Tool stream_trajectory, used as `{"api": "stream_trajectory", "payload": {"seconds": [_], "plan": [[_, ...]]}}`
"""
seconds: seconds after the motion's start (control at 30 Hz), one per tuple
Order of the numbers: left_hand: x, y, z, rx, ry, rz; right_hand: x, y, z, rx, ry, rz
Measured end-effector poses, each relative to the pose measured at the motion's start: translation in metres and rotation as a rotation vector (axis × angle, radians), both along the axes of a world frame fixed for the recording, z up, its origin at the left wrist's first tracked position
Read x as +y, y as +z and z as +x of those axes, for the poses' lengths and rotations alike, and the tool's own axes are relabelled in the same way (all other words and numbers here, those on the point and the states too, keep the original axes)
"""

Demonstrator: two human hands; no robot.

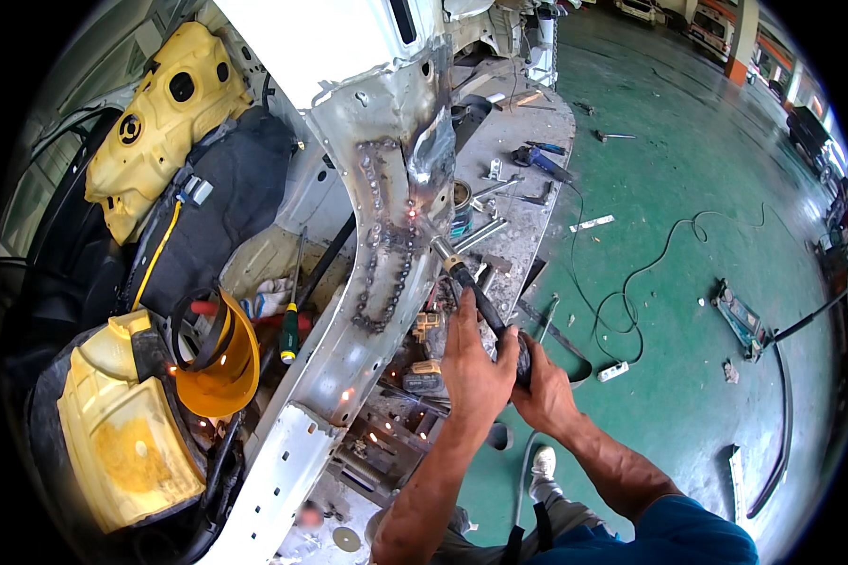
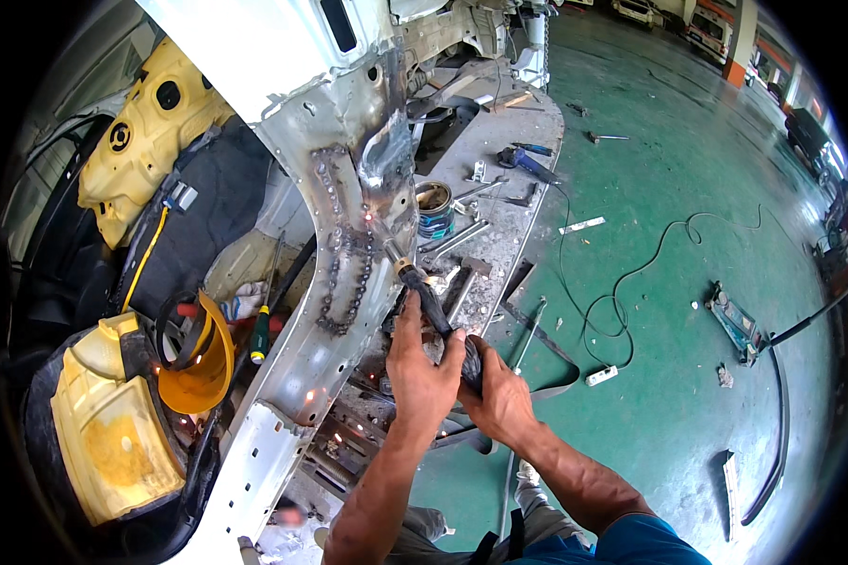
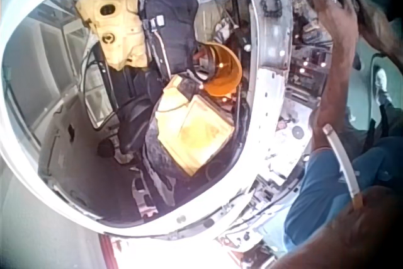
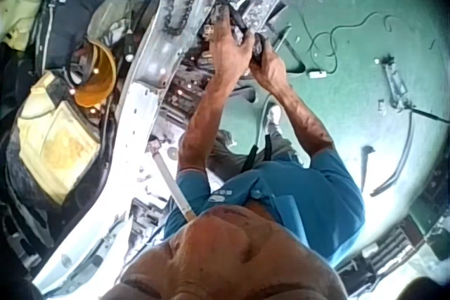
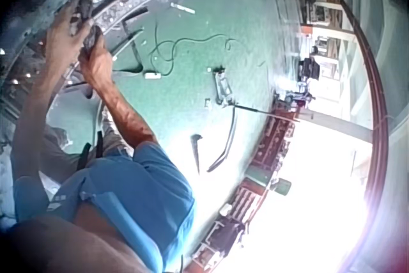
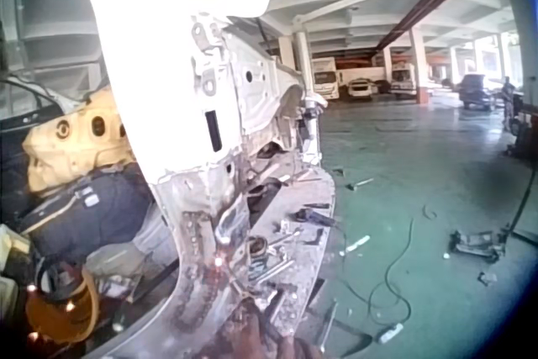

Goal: The person welds a section of a car frame using a welding torch and filler rod. They repeatedly put on and remove a yellow welding mask while working on the same seam area.

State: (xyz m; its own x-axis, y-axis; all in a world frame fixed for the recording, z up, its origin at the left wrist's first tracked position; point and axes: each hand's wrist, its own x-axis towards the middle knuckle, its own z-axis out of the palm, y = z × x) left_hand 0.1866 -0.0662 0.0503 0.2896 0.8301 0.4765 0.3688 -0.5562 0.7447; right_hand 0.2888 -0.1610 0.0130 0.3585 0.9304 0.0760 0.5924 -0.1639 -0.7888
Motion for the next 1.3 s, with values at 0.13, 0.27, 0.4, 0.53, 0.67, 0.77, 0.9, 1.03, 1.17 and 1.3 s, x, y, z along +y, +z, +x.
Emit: {"api": "stream_trajectory", "payload": {"seconds": [0.13, 0.27, 0.4, 0.53, 0.67, 0.77, 0.9, 1.03, 1.17, 1.3], "plan": [[0.005, -0.004, -0.002, -0.013, 0.002, 0.012, 0.004, 0.003, -0.001, 0.002, 0.008, -0.010], [0.008, -0.005, -0.001, 0.001, 0.032, 0.085, 0.007, 0.009, -0.002, 0.057, 0.004, -0.052], [0.007, 0.001, -0.002, -0.020, -0.007, -0.031, 0.007, 0.003, -0.002, -0.002, 0.001, -0.021], [0.006, 0.000, -0.001, -0.077, -0.024, -0.080, 0.007, 0.003, -0.001, 0.025, -0.005, -0.019], [0.005, -0.003, -0.001, -0.002, 0.001, 0.001, 0.005, 0.000, -0.002, 0.003, -0.014, 0.014], [0.000, -0.003, 0.001, -0.001, 0.009, 0.038, -0.001, -0.005, 0.001, 0.006, -0.007, 0.017], [-0.003, 0.003, 0.002, 0.013, 0.007, 0.003, -0.003, -0.006, 0.003, 0.009, 0.001, 0.016], [0.002, -0.002, 0.001, -0.004, 0.010, -0.003, 0.001, -0.001, 0.002, 0.006, 0.007, 0.011], [0.004, 0.000, 0.001, 0.023, 0.019, -0.001, 0.003, 0.000, 0.002, 0.002, 0.008, -0.004], [0.007, -0.003, 0.000, 0.001, 0.019, 0.047, 0.006, 0.002, 0.001, -0.003, 0.011, -0.013]]}}
